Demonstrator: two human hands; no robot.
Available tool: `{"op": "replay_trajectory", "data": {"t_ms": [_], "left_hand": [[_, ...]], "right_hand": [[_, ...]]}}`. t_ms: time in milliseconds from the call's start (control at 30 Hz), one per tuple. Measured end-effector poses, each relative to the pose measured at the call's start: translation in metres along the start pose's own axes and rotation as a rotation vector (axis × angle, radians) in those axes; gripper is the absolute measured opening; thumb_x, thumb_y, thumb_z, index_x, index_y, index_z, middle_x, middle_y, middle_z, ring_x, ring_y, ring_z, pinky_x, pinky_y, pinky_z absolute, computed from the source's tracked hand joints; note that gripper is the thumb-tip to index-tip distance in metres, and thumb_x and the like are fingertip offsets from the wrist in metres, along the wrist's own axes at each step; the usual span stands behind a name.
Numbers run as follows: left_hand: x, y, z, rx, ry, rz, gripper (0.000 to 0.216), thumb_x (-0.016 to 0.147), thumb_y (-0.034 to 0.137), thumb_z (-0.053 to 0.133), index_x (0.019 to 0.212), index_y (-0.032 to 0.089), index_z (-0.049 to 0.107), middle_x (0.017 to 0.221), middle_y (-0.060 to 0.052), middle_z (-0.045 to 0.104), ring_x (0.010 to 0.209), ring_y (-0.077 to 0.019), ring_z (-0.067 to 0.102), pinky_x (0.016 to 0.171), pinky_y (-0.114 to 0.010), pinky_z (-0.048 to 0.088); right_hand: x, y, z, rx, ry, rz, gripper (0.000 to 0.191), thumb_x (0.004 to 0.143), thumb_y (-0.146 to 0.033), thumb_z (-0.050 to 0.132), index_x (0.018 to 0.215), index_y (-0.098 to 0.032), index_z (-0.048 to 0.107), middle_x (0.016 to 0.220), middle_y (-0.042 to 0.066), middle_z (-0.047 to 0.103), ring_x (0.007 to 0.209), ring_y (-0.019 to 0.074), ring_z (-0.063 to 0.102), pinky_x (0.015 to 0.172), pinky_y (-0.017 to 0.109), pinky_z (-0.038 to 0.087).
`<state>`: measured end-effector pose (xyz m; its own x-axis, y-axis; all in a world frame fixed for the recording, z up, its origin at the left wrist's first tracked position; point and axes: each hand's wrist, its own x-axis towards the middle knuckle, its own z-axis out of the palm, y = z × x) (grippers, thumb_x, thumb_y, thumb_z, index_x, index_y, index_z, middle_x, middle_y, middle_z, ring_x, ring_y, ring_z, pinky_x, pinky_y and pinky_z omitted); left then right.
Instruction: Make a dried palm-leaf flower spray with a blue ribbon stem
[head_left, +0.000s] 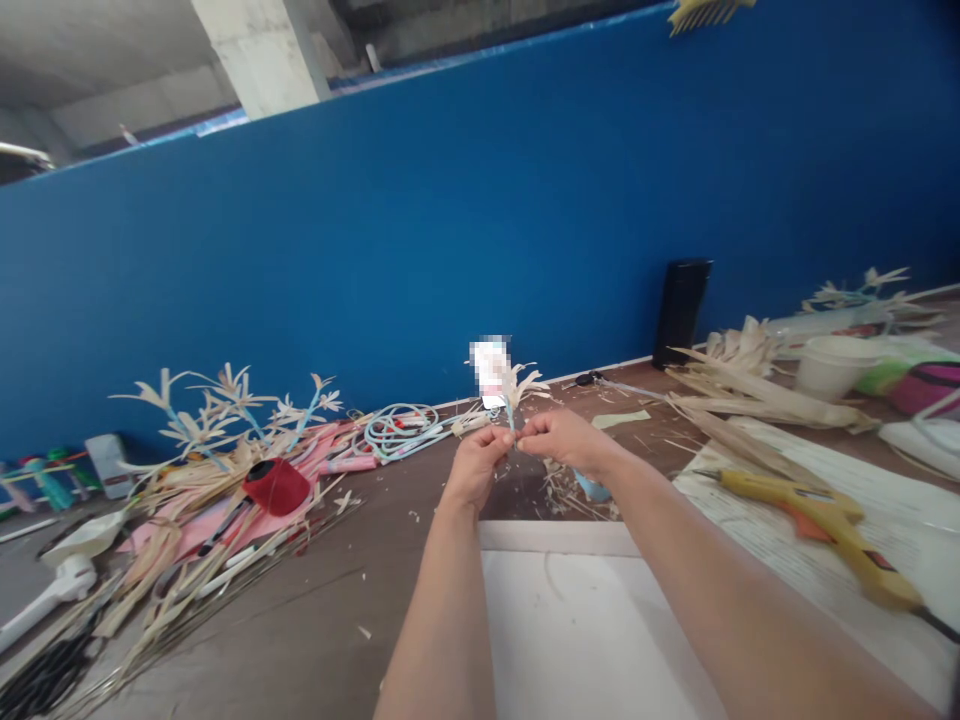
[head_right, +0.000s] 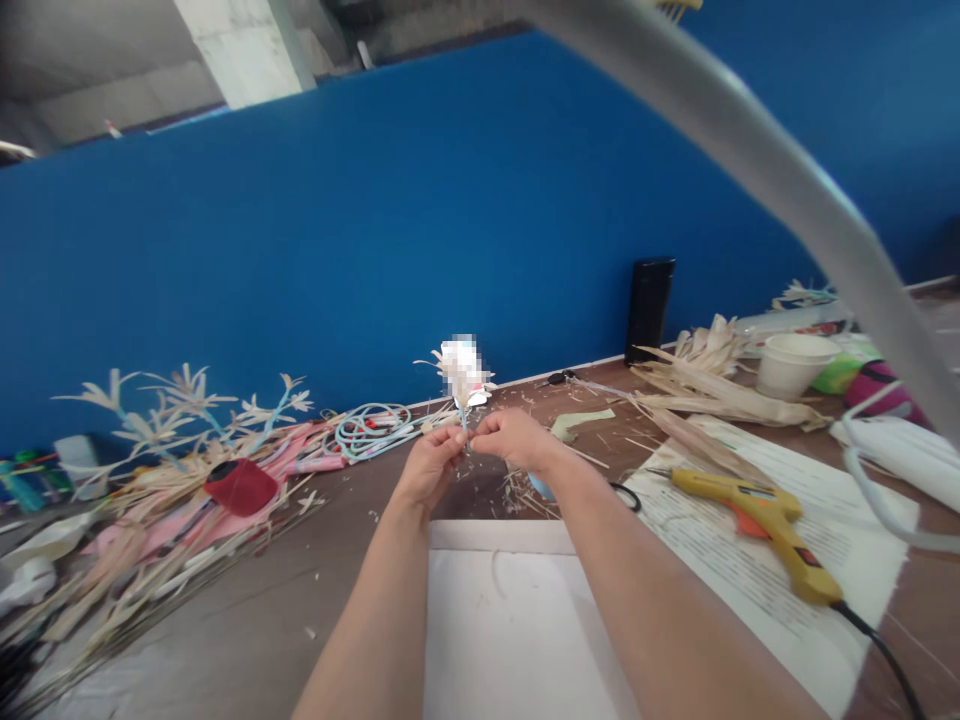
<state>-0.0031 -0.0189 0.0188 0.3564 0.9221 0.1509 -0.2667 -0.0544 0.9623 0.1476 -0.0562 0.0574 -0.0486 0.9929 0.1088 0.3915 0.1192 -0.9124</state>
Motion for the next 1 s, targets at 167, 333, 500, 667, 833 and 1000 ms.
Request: {"op": "replay_trajectory", "data": {"t_ms": [167, 333, 500, 667, 833, 1000], "left_hand": [[0.002, -0.002, -0.001, 0.006, 0.019, 0.010, 0.026, 0.059, 0.036, 0.072, 0.067, 0.013, 0.064, 0.069, -0.002, 0.059, 0.055, -0.0062, 0.041, 0.051, -0.020, 0.030], [0.003, -0.004, -0.002, 0.034, 0.062, 0.022, 0.025, 0.059, 0.037, 0.071, 0.068, 0.014, 0.065, 0.067, -0.001, 0.057, 0.055, -0.0062, 0.040, 0.052, -0.021, 0.029], [0.005, -0.004, -0.001, 0.061, 0.109, 0.019, 0.028, 0.059, 0.039, 0.071, 0.071, 0.014, 0.066, 0.061, 0.001, 0.054, 0.053, -0.0064, 0.039, 0.052, -0.021, 0.028], [0.008, -0.005, -0.002, 0.120, 0.160, 0.033, 0.032, 0.059, 0.042, 0.070, 0.073, 0.014, 0.066, 0.060, 0.001, 0.053, 0.052, -0.0063, 0.037, 0.051, -0.020, 0.027], [0.010, -0.005, -0.001, 0.124, 0.201, 0.068, 0.033, 0.059, 0.043, 0.070, 0.073, 0.014, 0.065, 0.058, 0.001, 0.051, 0.051, -0.0062, 0.036, 0.051, -0.020, 0.027], [0.009, -0.001, 0.000, 0.164, 0.237, 0.084, 0.032, 0.060, 0.042, 0.069, 0.073, 0.013, 0.064, 0.056, 0.002, 0.050, 0.050, -0.0064, 0.035, 0.050, -0.021, 0.027]], "right_hand": [[0.001, 0.000, 0.000, -0.064, 0.004, -0.019, 0.020, 0.060, -0.035, 0.059, 0.056, -0.016, 0.057, 0.048, -0.005, 0.042, 0.049, 0.0081, 0.034, 0.047, 0.022, 0.024], [0.003, 0.001, 0.003, -0.114, 0.056, -0.027, 0.019, 0.061, -0.035, 0.058, 0.057, -0.016, 0.057, 0.050, -0.004, 0.046, 0.048, 0.0082, 0.036, 0.047, 0.022, 0.027], [0.006, 0.002, 0.007, -0.144, 0.118, -0.035, 0.018, 0.059, -0.034, 0.058, 0.058, -0.016, 0.060, 0.048, -0.004, 0.048, 0.048, 0.0090, 0.039, 0.046, 0.022, 0.027], [0.005, -0.001, 0.011, -0.170, 0.148, -0.075, 0.017, 0.061, -0.031, 0.055, 0.061, -0.016, 0.062, 0.048, -0.004, 0.049, 0.048, 0.0093, 0.040, 0.045, 0.021, 0.027], [0.004, -0.001, 0.014, -0.162, 0.178, -0.087, 0.017, 0.062, -0.031, 0.054, 0.064, -0.016, 0.062, 0.050, -0.003, 0.051, 0.049, 0.0096, 0.041, 0.045, 0.021, 0.028], [0.005, -0.001, 0.017, -0.180, 0.203, -0.180, 0.019, 0.065, -0.030, 0.052, 0.068, -0.016, 0.065, 0.057, -0.001, 0.056, 0.054, 0.0110, 0.044, 0.049, 0.021, 0.031]]}}
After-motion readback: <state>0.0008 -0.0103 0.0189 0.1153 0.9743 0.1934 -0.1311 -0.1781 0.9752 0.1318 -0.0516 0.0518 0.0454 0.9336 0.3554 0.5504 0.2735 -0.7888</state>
